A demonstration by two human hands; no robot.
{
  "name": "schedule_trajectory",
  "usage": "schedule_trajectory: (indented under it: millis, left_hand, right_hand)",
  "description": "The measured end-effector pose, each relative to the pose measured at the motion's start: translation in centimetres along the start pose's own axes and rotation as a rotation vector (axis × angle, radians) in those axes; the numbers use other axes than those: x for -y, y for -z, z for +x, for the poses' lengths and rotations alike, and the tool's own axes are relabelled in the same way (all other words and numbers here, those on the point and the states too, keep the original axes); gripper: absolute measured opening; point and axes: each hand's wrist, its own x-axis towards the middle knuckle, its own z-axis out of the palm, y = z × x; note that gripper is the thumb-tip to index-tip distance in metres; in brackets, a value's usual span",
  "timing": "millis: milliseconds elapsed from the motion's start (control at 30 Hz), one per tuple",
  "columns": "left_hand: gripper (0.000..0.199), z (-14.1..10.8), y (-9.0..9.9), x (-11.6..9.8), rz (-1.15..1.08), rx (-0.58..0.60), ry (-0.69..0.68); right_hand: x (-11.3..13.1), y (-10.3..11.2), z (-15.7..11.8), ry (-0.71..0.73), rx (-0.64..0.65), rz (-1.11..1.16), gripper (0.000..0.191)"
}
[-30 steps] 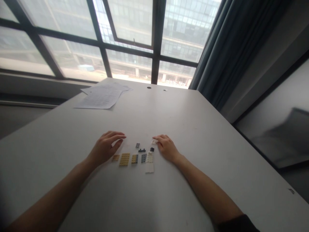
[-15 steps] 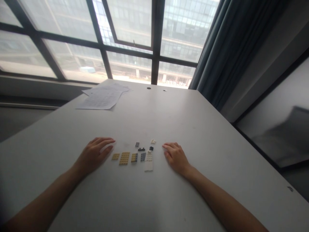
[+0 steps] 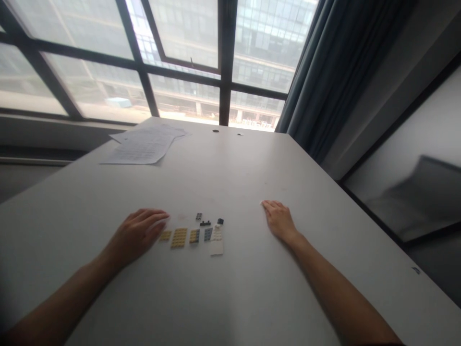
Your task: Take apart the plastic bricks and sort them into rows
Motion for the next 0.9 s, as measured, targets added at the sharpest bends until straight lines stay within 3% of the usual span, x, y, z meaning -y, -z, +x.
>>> schedule_trajectory:
  millis: [67,133,200,300,367,500,700,900]
  left_hand:
    - [0.028,0.2,-0.1,0.0,0.005,-0.017,-0.01]
    - [0.027,0.4,0.0,-0.3,0.018,-0.05,-0.024]
    - [0.026,0.7,0.2,-1.3,0.029,-0.072,-0.062]
    - [0.025,1.4,0.8,-4.4,0.016,-0.003,-0.216]
    - [0.025,2.0,1.1,-6.9,-0.002,0.08,-0.307]
    - [0.032,3.3,0.9,-10.7,-0.02,0.159,-0.31]
    - [0.035,5.1,-0.5,-12.0,-0.012,0.239,-0.289]
    - [0.037,7.5,-1.5,-13.6,0.01,0.274,-0.25]
  right_hand:
    - [-1.8,0.4,-0.2,-0.039,-0.011,-0.006,0.037]
    - [-1.6,0.6,-0.3,-0.043,-0.058,0.001,0.038]
    - [0.4,0.4,-0.4,0.024,-0.108,0.025,0.041]
    - [5.1,-0.1,-0.7,0.358,-0.046,0.112,0.043]
    - [7.9,-0.5,-0.7,0.494,-0.009,0.148,0.043]
    - [10.2,-1.4,-0.4,0.547,0.008,0.179,0.038]
    - [8.2,-1.3,-0.7,0.472,-0.002,0.197,0.038]
    - [3.1,0.5,-3.1,0.331,-0.018,0.17,0.037]
